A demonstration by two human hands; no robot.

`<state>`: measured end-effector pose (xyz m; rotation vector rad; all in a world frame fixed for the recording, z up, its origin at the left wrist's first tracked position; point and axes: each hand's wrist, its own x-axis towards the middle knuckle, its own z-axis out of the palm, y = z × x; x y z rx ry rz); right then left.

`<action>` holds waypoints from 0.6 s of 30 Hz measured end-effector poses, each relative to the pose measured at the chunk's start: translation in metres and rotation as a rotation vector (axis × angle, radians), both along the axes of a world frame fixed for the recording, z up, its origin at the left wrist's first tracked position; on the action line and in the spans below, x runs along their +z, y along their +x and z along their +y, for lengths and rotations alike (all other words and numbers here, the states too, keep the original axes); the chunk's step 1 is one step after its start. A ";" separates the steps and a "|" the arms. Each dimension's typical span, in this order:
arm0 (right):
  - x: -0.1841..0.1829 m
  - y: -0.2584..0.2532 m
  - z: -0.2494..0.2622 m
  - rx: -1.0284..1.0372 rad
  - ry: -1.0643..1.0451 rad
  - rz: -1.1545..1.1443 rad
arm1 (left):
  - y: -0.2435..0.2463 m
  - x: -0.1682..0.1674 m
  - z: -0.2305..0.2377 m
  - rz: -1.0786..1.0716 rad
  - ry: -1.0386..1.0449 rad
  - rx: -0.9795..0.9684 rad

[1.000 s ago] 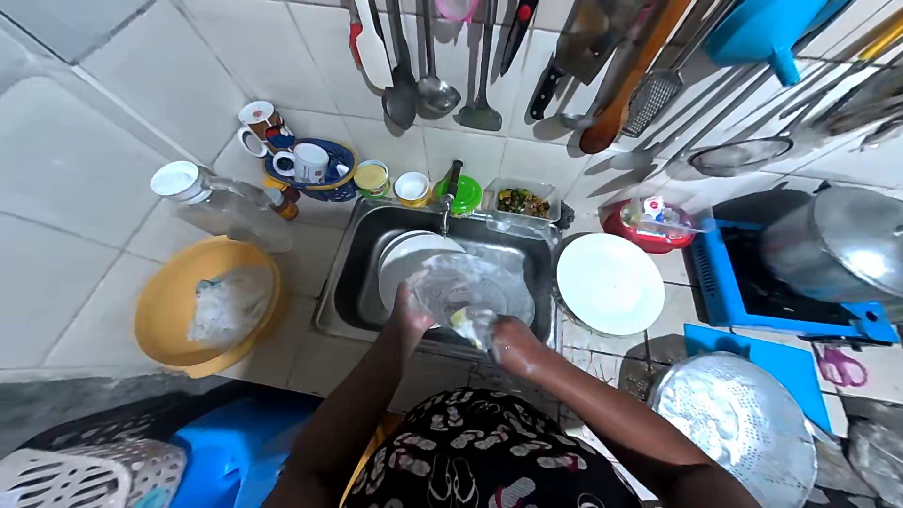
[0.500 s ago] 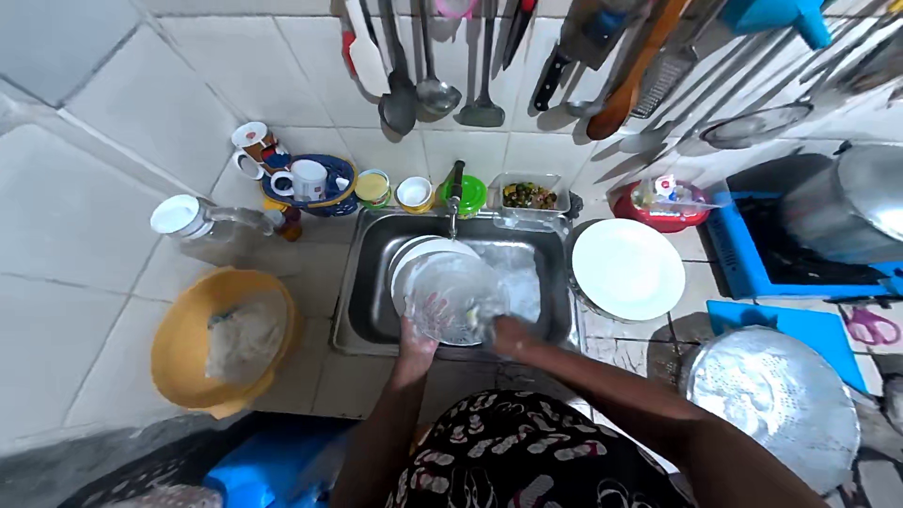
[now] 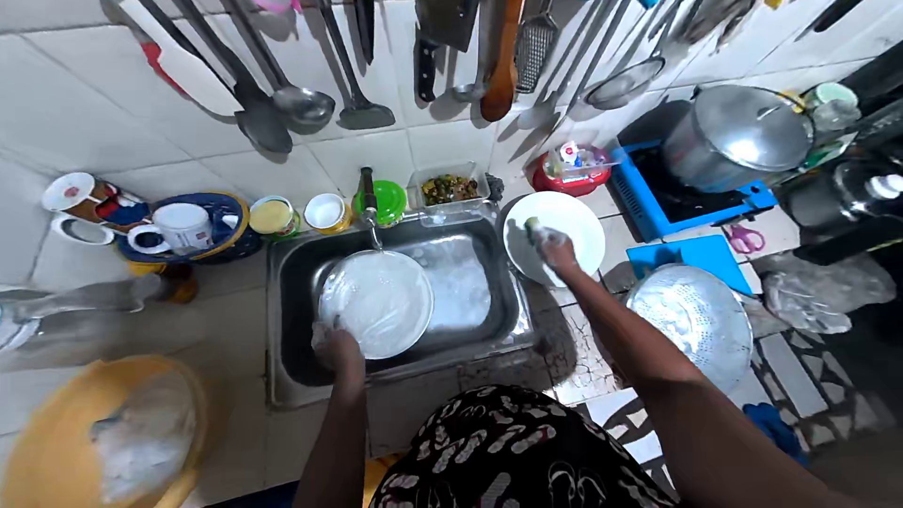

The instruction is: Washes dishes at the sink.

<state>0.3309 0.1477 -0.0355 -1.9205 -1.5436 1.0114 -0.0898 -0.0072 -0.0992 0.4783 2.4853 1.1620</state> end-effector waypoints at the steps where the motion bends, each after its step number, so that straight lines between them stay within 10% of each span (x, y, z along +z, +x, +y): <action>1: -0.001 0.020 0.013 -0.016 0.016 -0.097 | 0.010 0.006 0.006 0.027 -0.035 0.021; 7: -0.027 0.080 0.075 0.122 0.129 -0.518 | 0.134 0.034 0.058 -0.118 0.270 -0.365; 11: -0.045 0.091 0.089 0.221 0.086 -0.647 | 0.253 0.061 0.102 -0.487 0.027 -0.790; 18: -0.058 0.099 0.087 0.119 0.114 -0.701 | 0.333 0.033 0.136 -0.424 -0.102 -0.556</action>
